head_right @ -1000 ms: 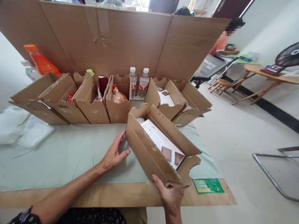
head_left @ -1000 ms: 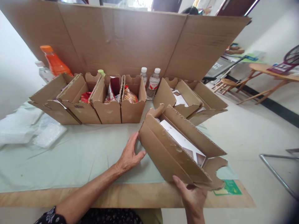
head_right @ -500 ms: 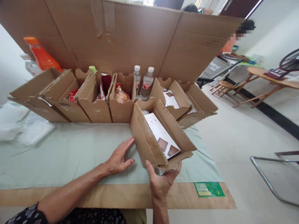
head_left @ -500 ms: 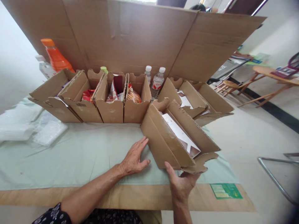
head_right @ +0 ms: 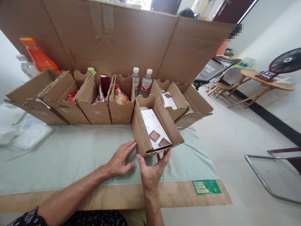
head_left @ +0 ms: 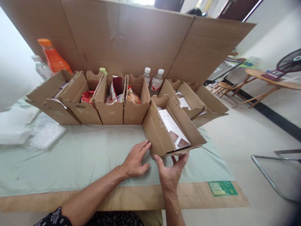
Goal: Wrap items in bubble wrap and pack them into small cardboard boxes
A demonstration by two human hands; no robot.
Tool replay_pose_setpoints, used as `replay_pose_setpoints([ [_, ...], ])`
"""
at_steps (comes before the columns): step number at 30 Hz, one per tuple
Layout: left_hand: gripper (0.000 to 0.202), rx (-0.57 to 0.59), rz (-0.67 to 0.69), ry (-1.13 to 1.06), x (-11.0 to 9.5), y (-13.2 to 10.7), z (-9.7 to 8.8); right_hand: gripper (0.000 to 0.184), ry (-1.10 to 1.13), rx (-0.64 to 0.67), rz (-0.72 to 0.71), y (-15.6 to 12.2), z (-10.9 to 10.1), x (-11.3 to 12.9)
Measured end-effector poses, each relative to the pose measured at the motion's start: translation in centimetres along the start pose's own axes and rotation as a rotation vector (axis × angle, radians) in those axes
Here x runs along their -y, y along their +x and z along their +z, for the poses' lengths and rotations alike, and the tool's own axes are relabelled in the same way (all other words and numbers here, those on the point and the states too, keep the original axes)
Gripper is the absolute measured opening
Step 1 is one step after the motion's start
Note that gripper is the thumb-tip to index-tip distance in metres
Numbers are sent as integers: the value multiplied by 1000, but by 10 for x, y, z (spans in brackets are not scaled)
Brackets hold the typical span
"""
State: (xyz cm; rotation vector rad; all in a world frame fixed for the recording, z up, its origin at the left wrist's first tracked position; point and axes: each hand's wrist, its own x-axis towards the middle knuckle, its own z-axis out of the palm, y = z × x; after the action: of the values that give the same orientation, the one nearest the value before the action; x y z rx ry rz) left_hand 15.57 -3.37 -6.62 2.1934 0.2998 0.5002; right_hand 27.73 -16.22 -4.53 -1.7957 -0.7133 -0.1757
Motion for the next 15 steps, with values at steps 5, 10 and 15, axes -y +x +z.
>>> replay_pose_setpoints([
  [5,92,0,-5,-11,-1,1,-1,86,-121,113,-43,-35,-16,1],
  [10,95,-45,-21,-31,1,0,1,54,-184,209,-144,-47,-16,5],
  [15,91,-113,-3,-32,5,-1,6,61,-184,312,-159,-24,-4,2],
])
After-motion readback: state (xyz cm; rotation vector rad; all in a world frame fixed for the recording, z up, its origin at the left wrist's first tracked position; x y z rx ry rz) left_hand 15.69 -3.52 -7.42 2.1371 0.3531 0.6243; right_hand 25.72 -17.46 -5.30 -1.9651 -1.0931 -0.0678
